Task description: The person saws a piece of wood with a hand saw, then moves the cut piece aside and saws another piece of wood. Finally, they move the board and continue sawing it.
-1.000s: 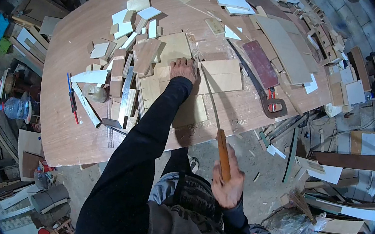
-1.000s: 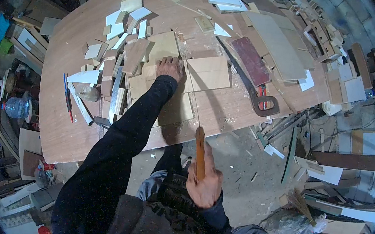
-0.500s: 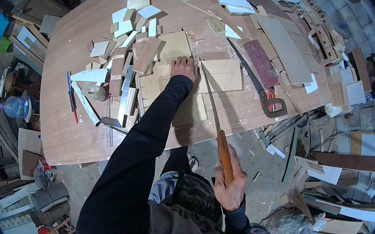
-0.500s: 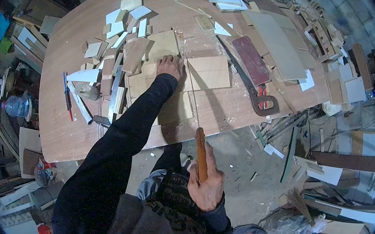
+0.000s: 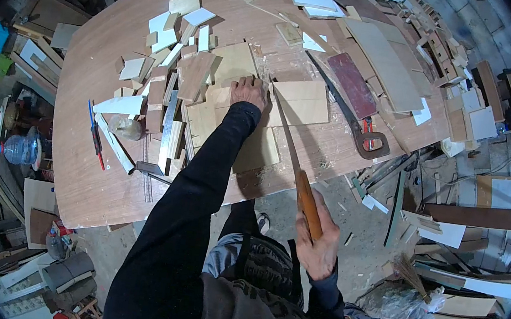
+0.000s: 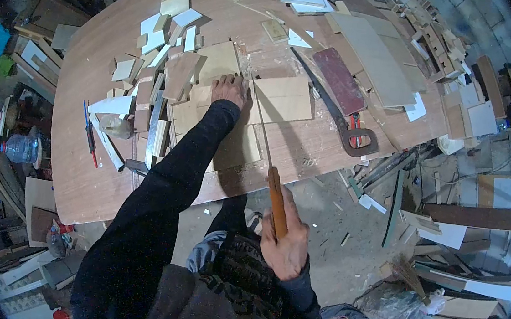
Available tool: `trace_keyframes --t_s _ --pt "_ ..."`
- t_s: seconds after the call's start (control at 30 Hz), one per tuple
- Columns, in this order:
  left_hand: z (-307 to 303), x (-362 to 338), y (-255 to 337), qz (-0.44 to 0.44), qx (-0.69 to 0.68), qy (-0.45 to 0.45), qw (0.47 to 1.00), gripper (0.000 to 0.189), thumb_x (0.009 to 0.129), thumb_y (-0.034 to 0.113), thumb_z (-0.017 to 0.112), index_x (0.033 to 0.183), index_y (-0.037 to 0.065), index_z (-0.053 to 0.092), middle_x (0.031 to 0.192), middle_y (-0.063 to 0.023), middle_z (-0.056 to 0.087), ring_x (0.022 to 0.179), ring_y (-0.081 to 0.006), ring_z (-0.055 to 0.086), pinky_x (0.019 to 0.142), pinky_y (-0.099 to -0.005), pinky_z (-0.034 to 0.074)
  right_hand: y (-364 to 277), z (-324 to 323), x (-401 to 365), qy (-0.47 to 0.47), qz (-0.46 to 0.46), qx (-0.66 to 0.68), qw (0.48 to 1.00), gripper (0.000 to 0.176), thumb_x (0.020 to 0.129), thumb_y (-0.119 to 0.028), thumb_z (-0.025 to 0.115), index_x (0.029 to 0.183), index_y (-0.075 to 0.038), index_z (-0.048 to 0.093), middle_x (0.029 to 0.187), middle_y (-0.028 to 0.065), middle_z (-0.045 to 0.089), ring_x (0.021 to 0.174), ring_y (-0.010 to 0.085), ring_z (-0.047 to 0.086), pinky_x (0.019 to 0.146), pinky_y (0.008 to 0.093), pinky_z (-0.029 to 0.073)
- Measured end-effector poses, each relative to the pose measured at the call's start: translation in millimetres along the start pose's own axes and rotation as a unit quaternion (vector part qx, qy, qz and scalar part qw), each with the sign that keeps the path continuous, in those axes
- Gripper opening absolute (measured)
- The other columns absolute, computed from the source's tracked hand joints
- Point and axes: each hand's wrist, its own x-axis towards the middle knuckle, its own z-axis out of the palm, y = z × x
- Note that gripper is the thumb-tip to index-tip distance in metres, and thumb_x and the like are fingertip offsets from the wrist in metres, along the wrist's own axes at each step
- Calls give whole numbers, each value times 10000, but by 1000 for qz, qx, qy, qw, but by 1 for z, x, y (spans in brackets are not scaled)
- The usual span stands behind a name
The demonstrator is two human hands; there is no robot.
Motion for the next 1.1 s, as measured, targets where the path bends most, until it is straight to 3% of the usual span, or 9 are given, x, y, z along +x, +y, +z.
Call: trace_keyframes --t_s 0.1,0.2,0.4,0.53,0.63,0.73,0.9,1.0,1.1 --pt "-7 -6 -1 3 -6 3 1000 216 824 259 576 919 75 637 969 -147 619 1003 -301 569 854 -445 378 -3 1 -5 14 -26 18 999 535 836 -59 596 1353 -79 459 808 248 648 669 376 675 613 396 532" --pt "-7 0 3 -7 -11 0 1000 242 885 281 526 915 66 634 983 -160 627 1003 -305 567 847 -448 377 -2 12 15 -15 49 -7 999 540 834 -50 593 1357 -64 457 922 254 661 739 359 691 661 390 539" --pt "-7 -2 1 -27 -13 11 999 260 901 290 508 910 63 635 983 -159 631 1000 -308 566 846 -456 377 22 13 10 2 -68 77 995 508 871 -76 581 1360 -43 446 1109 260 631 904 372 684 763 382 544" --pt "-9 -1 3 -12 -17 23 1000 259 903 275 487 926 70 642 955 -155 636 975 -319 581 834 -463 399 26 13 2 0 -57 32 998 490 884 -71 570 1357 -35 448 1164 261 610 952 374 674 791 381 541" --pt "-11 1 -1 -10 -12 11 1000 236 875 263 505 935 73 632 963 -151 631 980 -317 577 835 -460 396 3 4 -7 13 -20 39 999 479 897 -93 573 1355 -34 445 1159 265 610 940 356 683 755 375 545" --pt "-9 -1 4 -10 -18 14 1000 223 858 264 535 902 71 639 960 -150 633 975 -309 578 833 -452 392 -7 -9 -25 1 14 40 999 463 900 -99 573 1343 -32 452 1023 230 650 795 318 704 676 361 545" --pt "-6 -4 1 -9 -16 11 1000 214 850 265 562 870 72 651 930 -149 637 958 -305 586 817 -446 393 -12 -1 -11 2 32 35 999 444 899 -66 558 1331 -63 460 727 123 580 520 193 579 543 293 493" --pt "-8 -1 -1 -1 -23 44 999 198 839 253 571 872 75 651 912 -145 633 946 -301 586 816 -441 389 3 23 15 8 16 39 999 431 899 -72 558 1320 -82 468 733 136 581 528 184 586 534 288 482" --pt "-11 -5 2 -18 -52 -14 998 217 807 197 568 980 89 642 967 -151 625 989 -316 575 847 -451 397 3 11 0 3 23 44 999 415 896 -81 551 1304 -85 478 745 141 586 525 189 580 539 309 491"
